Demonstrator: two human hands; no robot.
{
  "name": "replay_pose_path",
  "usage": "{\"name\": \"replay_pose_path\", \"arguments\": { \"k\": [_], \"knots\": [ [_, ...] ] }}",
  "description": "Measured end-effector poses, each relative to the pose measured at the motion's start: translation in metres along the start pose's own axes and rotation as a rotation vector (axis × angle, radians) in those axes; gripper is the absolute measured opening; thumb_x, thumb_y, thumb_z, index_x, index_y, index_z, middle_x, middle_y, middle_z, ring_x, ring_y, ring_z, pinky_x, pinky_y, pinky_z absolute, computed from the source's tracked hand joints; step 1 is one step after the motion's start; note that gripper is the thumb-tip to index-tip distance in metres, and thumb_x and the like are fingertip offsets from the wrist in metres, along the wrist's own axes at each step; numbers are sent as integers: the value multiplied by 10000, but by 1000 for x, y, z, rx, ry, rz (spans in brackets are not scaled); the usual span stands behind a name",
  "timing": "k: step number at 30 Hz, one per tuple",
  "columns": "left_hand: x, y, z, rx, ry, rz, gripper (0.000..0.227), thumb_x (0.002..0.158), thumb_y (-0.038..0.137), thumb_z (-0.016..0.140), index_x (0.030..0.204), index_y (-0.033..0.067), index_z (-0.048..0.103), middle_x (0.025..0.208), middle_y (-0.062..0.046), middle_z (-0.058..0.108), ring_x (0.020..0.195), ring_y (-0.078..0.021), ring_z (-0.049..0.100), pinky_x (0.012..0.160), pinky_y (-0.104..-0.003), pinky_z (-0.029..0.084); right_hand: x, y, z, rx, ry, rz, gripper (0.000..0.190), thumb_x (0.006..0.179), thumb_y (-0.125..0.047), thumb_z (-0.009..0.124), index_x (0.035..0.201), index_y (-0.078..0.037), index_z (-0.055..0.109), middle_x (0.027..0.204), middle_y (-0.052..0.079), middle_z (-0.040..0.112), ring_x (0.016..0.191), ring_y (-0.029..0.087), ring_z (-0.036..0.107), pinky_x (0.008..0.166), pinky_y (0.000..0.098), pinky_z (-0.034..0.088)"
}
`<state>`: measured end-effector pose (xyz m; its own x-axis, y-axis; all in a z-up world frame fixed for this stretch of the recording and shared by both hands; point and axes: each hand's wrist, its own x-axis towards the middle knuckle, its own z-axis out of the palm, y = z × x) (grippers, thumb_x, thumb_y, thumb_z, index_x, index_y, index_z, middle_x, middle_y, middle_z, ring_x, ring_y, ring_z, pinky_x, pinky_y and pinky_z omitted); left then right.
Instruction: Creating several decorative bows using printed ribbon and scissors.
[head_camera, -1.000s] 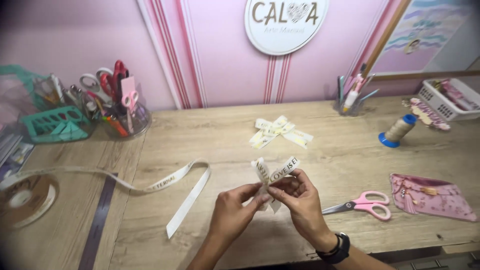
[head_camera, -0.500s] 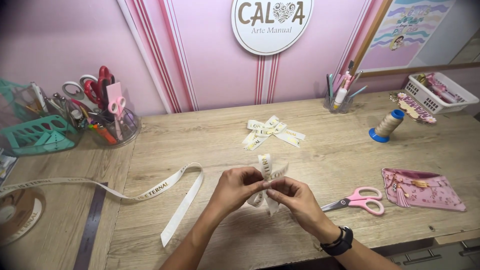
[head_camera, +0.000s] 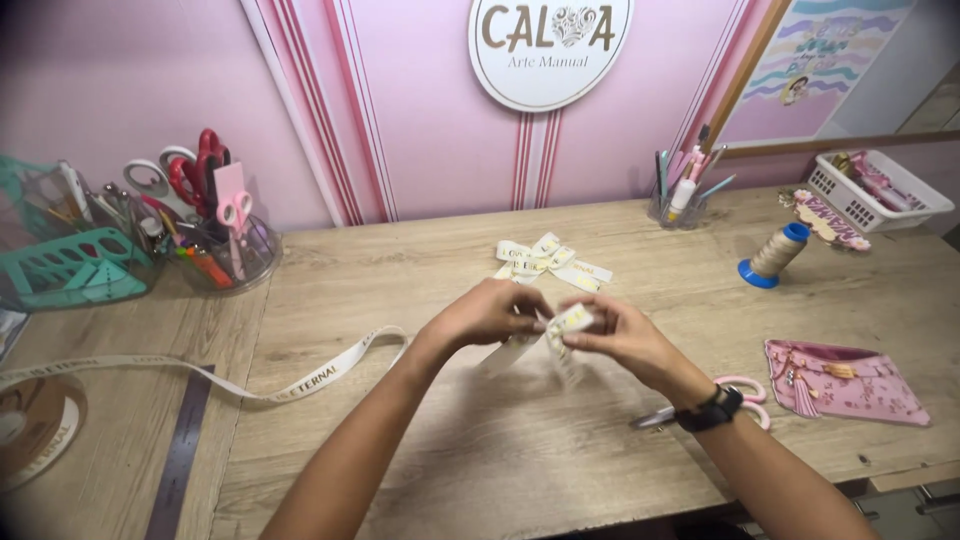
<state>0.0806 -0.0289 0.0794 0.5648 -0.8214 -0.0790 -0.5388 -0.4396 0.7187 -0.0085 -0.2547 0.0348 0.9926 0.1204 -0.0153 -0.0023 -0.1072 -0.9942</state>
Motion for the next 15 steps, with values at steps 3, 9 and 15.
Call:
{"name": "replay_pose_path", "arguments": {
  "k": [3, 9, 15],
  "knots": [
    [30, -32, 5, -163, 148, -19, 333, 803, 167, 801, 1128, 116, 754, 918, -114, 793, 683, -217, 748, 603, -295, 621, 24, 6, -13, 132, 11, -51, 788, 740, 37, 851, 1442, -50, 503, 953, 162, 774, 781, 179, 757, 714, 296, 616],
    [61, -50, 19, -581, 441, -178, 347, 885, 260, 709, 1220, 169, 717, 972, -125, 750, 842, -215, 742, 644, -362, 654, 69, 24, -29, 53, 106, -98, 726, 724, 51, 863, 1369, -26, 539, 873, 97, 701, 696, 119, 701, 631, 224, 577],
    [52, -65, 15, -957, 458, -214, 669, 868, 336, 744, 1413, 68, 461, 1278, -250, 658, 991, -291, 733, 821, -380, 630, 89, 41, -40, 83, 208, -30, 717, 719, 15, 874, 1352, -20, 540, 865, 130, 745, 698, 125, 709, 600, 206, 557]
  ]
}}
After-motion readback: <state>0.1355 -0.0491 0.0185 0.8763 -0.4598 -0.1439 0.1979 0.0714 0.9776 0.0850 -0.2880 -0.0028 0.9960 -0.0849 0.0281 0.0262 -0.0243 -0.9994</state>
